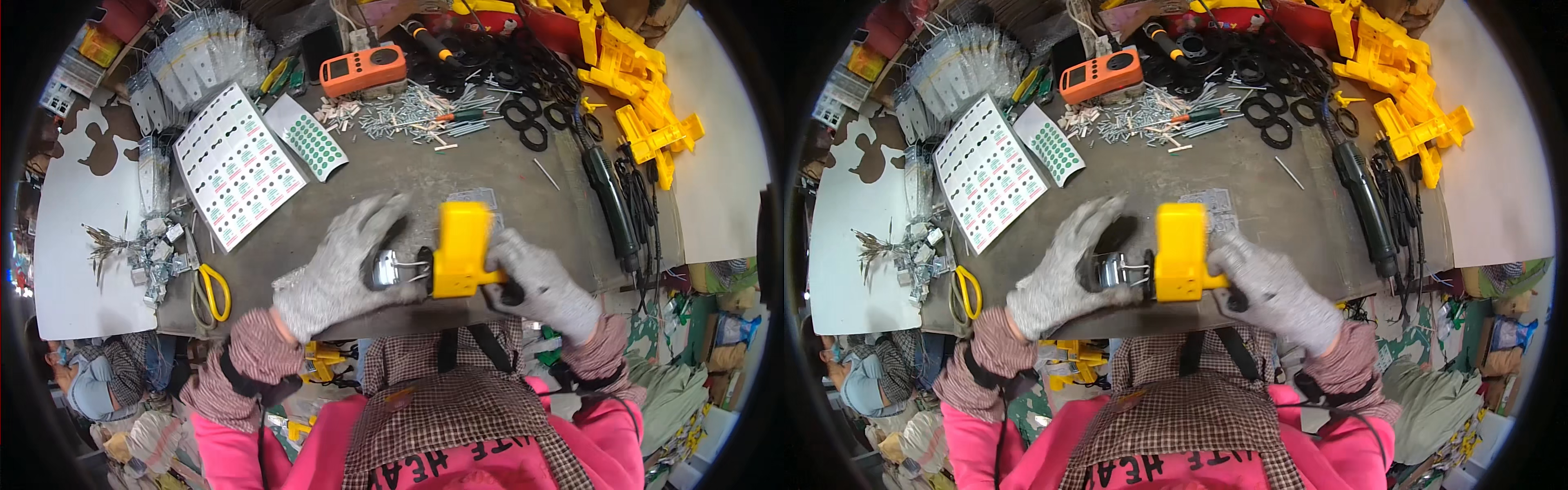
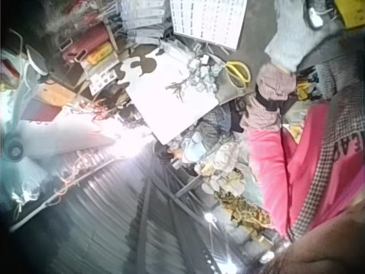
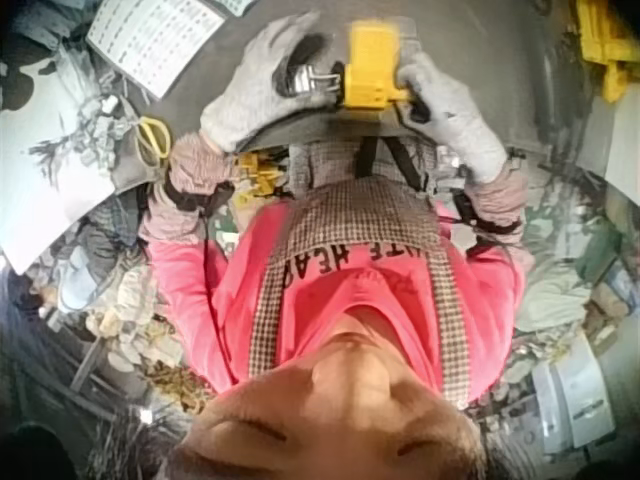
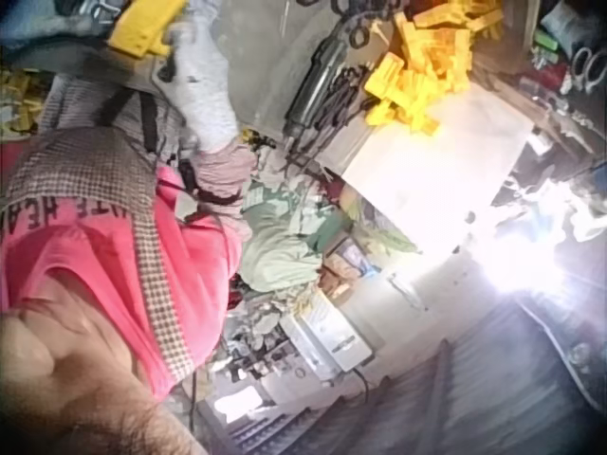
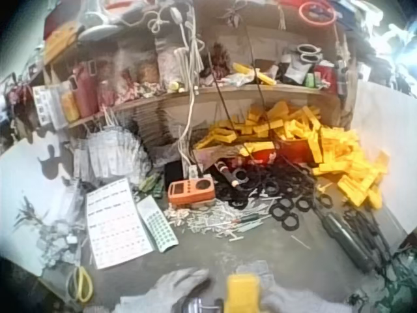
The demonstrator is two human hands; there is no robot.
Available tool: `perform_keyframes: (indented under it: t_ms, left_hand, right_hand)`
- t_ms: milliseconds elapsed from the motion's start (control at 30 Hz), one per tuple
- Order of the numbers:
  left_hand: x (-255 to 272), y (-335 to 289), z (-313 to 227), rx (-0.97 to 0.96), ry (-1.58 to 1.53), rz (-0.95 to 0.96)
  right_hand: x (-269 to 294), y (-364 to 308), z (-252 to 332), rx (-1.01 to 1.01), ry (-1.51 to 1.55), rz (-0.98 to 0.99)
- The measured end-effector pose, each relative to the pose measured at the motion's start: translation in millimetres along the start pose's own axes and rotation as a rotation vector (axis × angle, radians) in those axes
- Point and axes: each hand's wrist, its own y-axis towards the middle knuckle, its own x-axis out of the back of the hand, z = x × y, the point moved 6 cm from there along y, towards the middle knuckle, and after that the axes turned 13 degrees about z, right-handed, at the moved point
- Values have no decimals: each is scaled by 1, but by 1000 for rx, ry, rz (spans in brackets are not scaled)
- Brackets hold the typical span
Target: Assemble a yellow electronic device by installing internal boards, wiring, and soldering components.
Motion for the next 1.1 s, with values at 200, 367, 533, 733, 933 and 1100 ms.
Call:
perform_keyframes:
  t_ms: [200,367,533,733,933,1100]
  left_hand:
    - [-16,-14,-9,117,-72,-18]
    - [-28,-21,8,25,-85,-5]
    - [-23,-15,-6,44,59,-32]
    - [-41,-2,-12,-30,93,-98]
    - [-37,-7,-3,3,-78,-278]
    - [-36,-7,0,-96,-171,-238]
  right_hand:
    - [18,35,12,129,266,125]
    - [11,25,1,13,294,249]
    - [61,-14,-36,-317,69,39]
    - [16,44,46,50,-249,-37]
    - [6,50,23,84,-9,-372]
    - [4,40,12,-203,86,-198]
